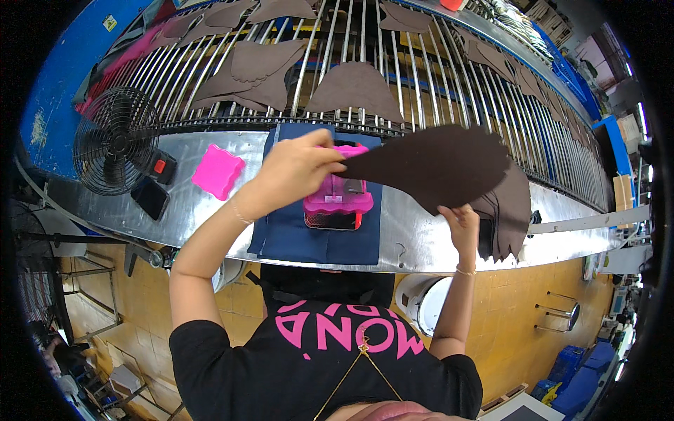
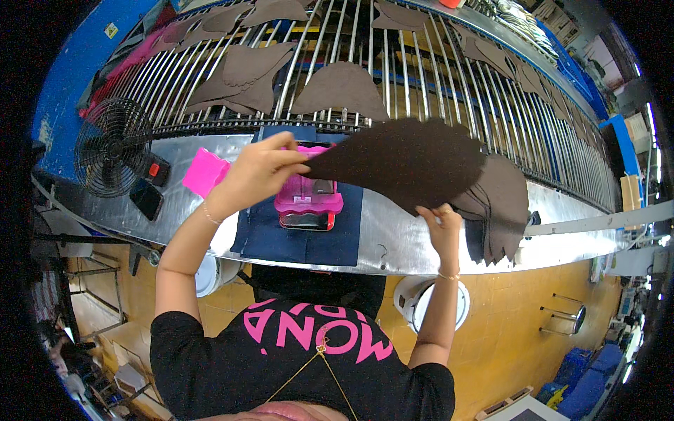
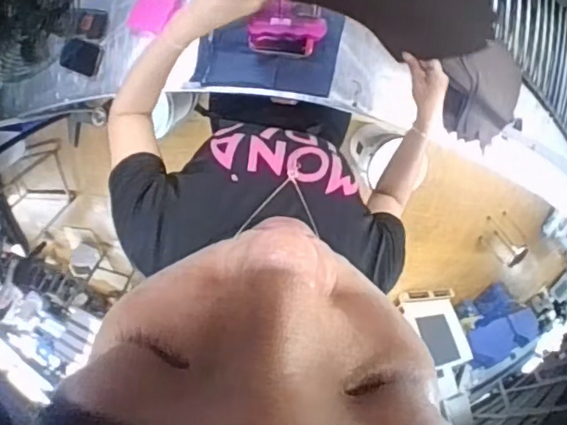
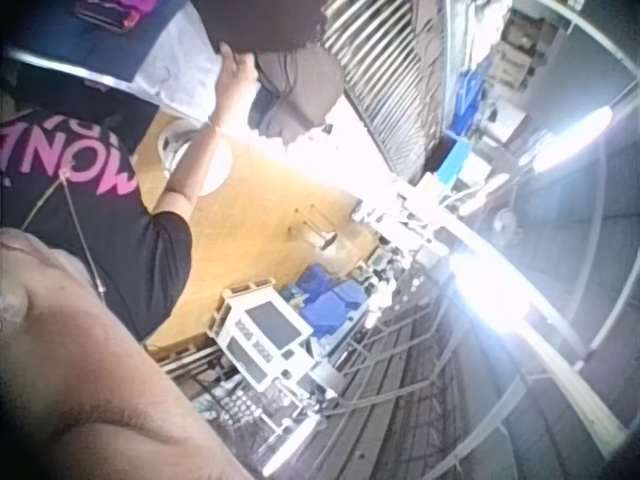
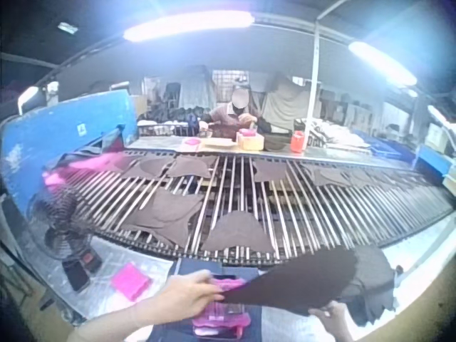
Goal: The person picks up brown fabric pieces from a table and places them onto a metal rack. They walk to a blue crate, retrieve a stack of fabric pieces, and return to the rack to continue arranging them one by one.
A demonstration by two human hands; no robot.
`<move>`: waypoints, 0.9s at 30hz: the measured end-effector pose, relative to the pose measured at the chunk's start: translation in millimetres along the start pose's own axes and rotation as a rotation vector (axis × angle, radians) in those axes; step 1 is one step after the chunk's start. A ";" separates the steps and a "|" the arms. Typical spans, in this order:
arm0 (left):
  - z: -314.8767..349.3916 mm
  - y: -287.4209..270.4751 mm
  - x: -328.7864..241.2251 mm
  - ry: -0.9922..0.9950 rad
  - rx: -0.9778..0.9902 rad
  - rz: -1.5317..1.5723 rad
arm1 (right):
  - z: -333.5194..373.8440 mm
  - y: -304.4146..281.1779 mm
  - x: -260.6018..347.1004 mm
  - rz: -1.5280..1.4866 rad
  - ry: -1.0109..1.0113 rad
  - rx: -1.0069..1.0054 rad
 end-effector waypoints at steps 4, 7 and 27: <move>-20.5 37.5 -39.8 0.153 0.109 -0.105 | 20.4 -77.7 -5.4 0.031 0.079 0.034; -39.6 59.3 -57.9 0.240 0.148 -0.077 | -1.7 -104.8 40.7 -0.144 0.101 -0.207; 73.8 -132.8 137.3 -0.531 -0.553 0.202 | -241.1 245.2 -23.4 -1.336 0.316 -0.189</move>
Point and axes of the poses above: each hand's wrist, its own z-axis away from the middle knuckle, its own y-axis out of the palm, x = y × z, the point moved 9 cm from there along -z, towards the middle knuckle, and after that the axes turned 15 degrees about -y, right-handed, at the moved point
